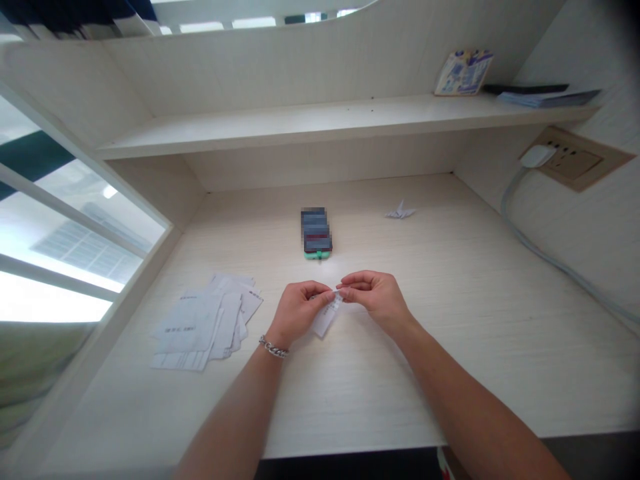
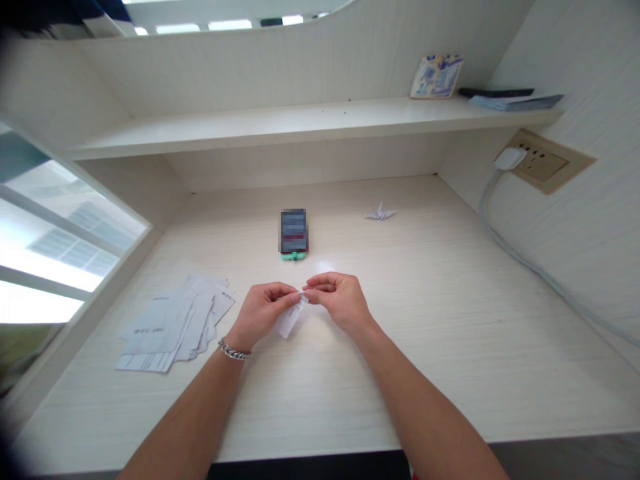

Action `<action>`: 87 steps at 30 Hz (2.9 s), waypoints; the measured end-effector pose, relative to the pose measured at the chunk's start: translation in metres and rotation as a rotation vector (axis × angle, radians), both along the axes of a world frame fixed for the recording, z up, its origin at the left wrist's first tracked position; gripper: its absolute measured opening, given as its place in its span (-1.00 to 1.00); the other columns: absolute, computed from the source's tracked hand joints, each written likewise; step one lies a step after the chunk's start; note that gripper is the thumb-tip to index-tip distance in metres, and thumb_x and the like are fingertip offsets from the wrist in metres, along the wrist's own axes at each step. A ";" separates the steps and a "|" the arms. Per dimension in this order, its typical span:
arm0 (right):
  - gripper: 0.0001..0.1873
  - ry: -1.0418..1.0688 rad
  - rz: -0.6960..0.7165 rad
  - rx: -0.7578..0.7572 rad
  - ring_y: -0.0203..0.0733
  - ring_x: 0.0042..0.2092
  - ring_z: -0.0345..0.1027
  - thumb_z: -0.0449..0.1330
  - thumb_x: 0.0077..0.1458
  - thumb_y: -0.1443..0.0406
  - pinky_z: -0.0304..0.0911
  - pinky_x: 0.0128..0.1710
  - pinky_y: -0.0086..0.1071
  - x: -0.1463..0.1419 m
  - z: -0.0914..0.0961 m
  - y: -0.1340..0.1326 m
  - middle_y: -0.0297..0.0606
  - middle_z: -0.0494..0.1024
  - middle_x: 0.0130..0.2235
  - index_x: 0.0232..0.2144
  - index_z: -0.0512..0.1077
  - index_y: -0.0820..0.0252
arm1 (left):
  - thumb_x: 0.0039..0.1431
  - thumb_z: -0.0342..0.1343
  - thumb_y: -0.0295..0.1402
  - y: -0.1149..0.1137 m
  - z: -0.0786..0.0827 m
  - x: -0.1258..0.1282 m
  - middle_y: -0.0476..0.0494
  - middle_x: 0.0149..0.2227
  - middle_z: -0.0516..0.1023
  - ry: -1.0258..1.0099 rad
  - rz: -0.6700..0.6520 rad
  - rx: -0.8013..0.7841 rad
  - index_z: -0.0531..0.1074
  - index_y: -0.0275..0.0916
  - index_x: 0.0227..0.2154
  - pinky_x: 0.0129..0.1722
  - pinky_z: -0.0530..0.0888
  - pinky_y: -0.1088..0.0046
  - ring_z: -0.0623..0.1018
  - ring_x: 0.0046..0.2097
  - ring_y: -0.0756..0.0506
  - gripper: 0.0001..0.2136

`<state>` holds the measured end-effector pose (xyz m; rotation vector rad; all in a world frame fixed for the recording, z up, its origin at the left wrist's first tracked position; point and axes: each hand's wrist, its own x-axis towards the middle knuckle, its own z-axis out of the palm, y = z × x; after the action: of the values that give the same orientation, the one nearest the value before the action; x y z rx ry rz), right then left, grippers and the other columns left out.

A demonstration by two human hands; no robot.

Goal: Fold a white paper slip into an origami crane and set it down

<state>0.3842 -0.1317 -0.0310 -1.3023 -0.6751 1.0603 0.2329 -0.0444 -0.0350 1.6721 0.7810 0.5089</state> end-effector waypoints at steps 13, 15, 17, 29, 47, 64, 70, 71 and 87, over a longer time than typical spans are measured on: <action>-0.65 0.011 0.013 -0.012 -0.15 -0.39 0.48 0.40 -0.33 0.22 0.44 -0.27 -0.19 -0.001 -0.003 0.001 -0.21 0.58 -0.46 -0.43 0.51 0.30 | -0.06 0.17 -0.15 0.002 0.002 0.000 -0.14 -0.47 0.55 0.039 -0.030 -0.058 0.52 -0.33 -0.45 -0.52 0.31 0.52 0.45 -0.47 -0.03 -0.71; -0.65 -0.014 0.044 -0.029 -0.17 -0.40 0.48 0.39 -0.30 0.21 0.44 -0.28 -0.21 -0.001 -0.005 0.001 -0.22 0.57 -0.46 -0.41 0.50 0.30 | -0.05 0.16 -0.14 0.002 0.002 -0.001 -0.14 -0.47 0.55 0.056 -0.031 -0.040 0.52 -0.32 -0.45 -0.52 0.31 0.52 0.45 -0.48 -0.03 -0.71; -0.64 -0.042 0.092 -0.049 -0.19 -0.43 0.47 0.38 -0.30 0.21 0.45 -0.31 -0.23 -0.001 -0.005 0.001 -0.24 0.56 -0.49 -0.39 0.49 0.31 | -0.04 0.15 -0.13 0.002 0.002 -0.001 -0.15 -0.47 0.56 0.074 -0.037 -0.014 0.53 -0.32 -0.45 -0.51 0.31 0.52 0.45 -0.47 -0.03 -0.70; -0.65 -0.097 0.097 -0.081 -0.20 -0.45 0.46 0.37 -0.27 0.22 0.44 -0.36 -0.27 0.001 -0.008 0.001 -0.25 0.54 -0.51 -0.38 0.48 0.31 | -0.05 0.16 -0.13 0.005 0.000 -0.002 -0.18 -0.44 0.57 0.088 0.025 -0.063 0.53 -0.35 -0.42 -0.49 0.35 0.51 0.48 -0.44 -0.05 -0.68; -0.65 -0.015 0.060 -0.111 -0.25 -0.46 0.44 0.39 -0.29 0.26 0.44 -0.39 -0.35 0.002 -0.005 0.000 -0.23 0.55 -0.49 -0.39 0.49 0.34 | -0.03 0.13 -0.09 0.008 0.000 -0.002 -0.16 -0.45 0.55 -0.017 0.088 -0.187 0.52 -0.35 -0.40 -0.47 0.34 0.50 0.48 -0.43 -0.05 -0.64; -0.59 -0.022 0.032 -0.100 -0.25 -0.50 0.43 0.41 -0.34 0.22 0.43 -0.40 -0.33 0.000 -0.006 0.001 -0.27 0.54 -0.53 -0.39 0.49 0.34 | -0.15 0.25 -0.19 -0.001 0.001 0.002 -0.17 -0.38 0.54 -0.015 0.037 -0.162 0.46 -0.34 -0.34 -0.45 0.36 0.50 0.48 -0.39 -0.05 -0.66; -0.56 -0.020 0.041 -0.101 -0.22 -0.49 0.44 0.42 -0.38 0.20 0.44 -0.38 -0.28 0.000 -0.006 0.001 -0.26 0.54 -0.53 -0.38 0.50 0.33 | -0.18 0.27 -0.23 -0.001 0.003 0.002 -0.18 -0.37 0.56 -0.043 0.052 -0.221 0.47 -0.34 -0.33 -0.44 0.38 0.48 0.50 -0.39 -0.07 -0.66; -0.55 -0.020 0.042 -0.101 -0.22 -0.49 0.44 0.42 -0.39 0.19 0.44 -0.38 -0.27 0.000 -0.006 0.001 -0.26 0.54 -0.54 -0.38 0.50 0.33 | -0.19 0.27 -0.23 -0.001 0.003 0.002 -0.18 -0.37 0.56 -0.046 0.051 -0.228 0.47 -0.35 -0.33 -0.44 0.38 0.48 0.50 -0.38 -0.07 -0.65; -0.58 -0.043 0.080 -0.137 -0.25 -0.50 0.43 0.41 -0.35 0.19 0.42 -0.41 -0.33 0.000 -0.005 0.002 -0.25 0.53 -0.54 -0.39 0.50 0.33 | -0.20 0.28 -0.23 -0.001 0.004 0.001 -0.17 -0.36 0.55 0.014 -0.006 -0.148 0.47 -0.34 -0.33 -0.41 0.38 0.48 0.50 -0.36 -0.08 -0.64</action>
<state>0.3841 -0.1300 -0.0361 -1.4288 -0.7013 1.1624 0.2335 -0.0451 -0.0313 1.5420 0.8049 0.4251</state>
